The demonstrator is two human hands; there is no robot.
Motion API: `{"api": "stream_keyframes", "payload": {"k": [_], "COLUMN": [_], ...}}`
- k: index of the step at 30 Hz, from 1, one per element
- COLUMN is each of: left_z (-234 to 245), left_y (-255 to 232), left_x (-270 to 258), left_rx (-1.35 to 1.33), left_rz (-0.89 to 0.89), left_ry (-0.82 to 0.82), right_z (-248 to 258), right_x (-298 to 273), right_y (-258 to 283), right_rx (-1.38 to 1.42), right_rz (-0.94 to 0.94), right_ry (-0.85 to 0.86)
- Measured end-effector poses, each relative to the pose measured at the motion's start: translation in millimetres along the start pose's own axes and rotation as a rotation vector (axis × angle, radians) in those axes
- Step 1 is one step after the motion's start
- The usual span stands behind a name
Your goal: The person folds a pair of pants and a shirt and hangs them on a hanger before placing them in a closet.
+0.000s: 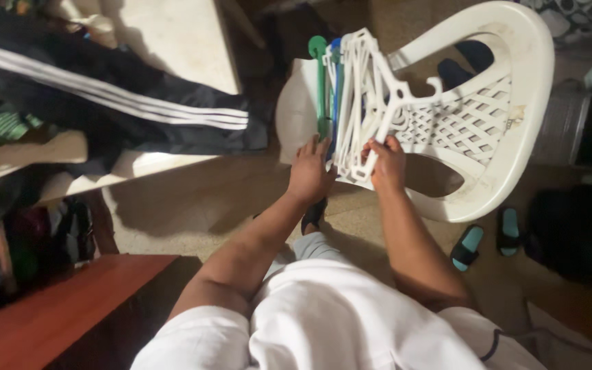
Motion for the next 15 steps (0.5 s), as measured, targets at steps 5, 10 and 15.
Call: {"api": "stream_keyframes", "payload": {"k": [5,10,15], "left_z": [35.7,70.2,81.6], "left_y": [18.9,43.5,71.3], "left_x": [-11.1,-11.7,-21.9], "left_rx": [0.166,0.274,0.441], "left_rz": [-0.016,0.055,0.098], "left_ry": [-0.169,-0.210,-0.214], "right_z": [-39.7,-88.4,-132.8], "right_x": [-40.3,-81.4,-95.8], "right_y": [57.7,113.7,132.5], "right_rx": [0.006,0.012,0.000], "right_rz": [0.097,0.427,0.341], "right_ry": [0.125,0.220,0.342]}}
Point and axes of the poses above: each hand's wrist, its own x-axis towards the middle knuckle, its own z-axis out of the back of the hand, y = z × x, the point moved 5 cm from there along x, towards the middle knuckle, and after that the axes turned 1 degree about z, right-handed, at the moved point
